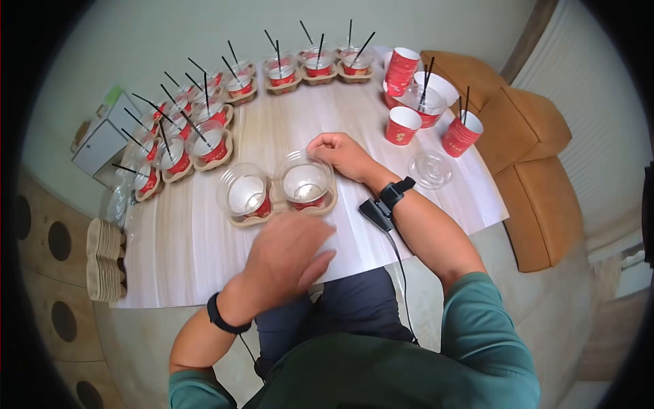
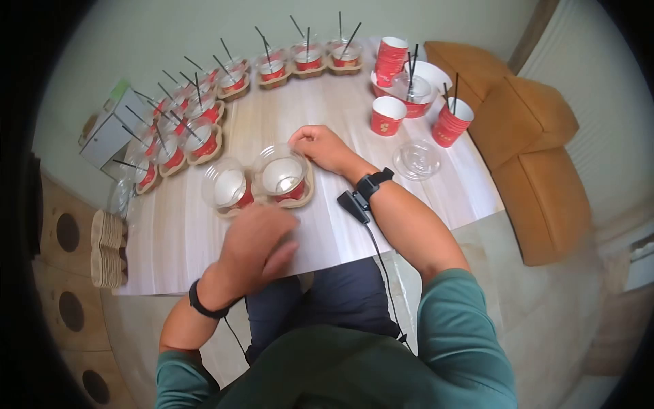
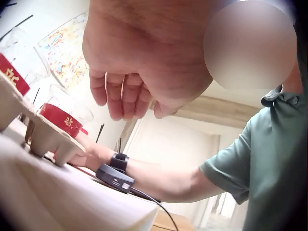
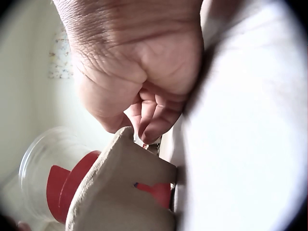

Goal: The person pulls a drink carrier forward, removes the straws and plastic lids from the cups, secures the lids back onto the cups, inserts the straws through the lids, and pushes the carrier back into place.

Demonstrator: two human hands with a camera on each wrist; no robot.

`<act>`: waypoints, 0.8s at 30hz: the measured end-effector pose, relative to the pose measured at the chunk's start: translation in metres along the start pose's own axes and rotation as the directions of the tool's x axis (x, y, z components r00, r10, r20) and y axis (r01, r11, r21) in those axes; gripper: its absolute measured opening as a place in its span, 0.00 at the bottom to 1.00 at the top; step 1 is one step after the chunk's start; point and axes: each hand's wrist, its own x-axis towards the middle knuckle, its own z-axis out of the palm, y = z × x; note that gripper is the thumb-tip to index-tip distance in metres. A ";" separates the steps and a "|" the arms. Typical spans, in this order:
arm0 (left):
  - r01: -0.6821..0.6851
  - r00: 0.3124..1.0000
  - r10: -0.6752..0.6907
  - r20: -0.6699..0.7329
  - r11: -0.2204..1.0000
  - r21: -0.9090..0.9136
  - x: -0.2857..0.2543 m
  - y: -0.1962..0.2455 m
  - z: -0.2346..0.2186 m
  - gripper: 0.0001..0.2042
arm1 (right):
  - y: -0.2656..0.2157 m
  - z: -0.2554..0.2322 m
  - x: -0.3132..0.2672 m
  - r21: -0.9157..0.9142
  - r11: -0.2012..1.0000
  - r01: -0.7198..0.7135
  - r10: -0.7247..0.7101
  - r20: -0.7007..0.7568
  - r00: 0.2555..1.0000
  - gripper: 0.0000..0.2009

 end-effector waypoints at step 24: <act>0.547 0.789 -0.607 -0.096 0.765 -0.339 -0.110 -0.021 0.010 0.07 | -0.052 -0.091 -0.190 -0.876 0.284 -0.390 -0.221 -0.455 0.863 0.44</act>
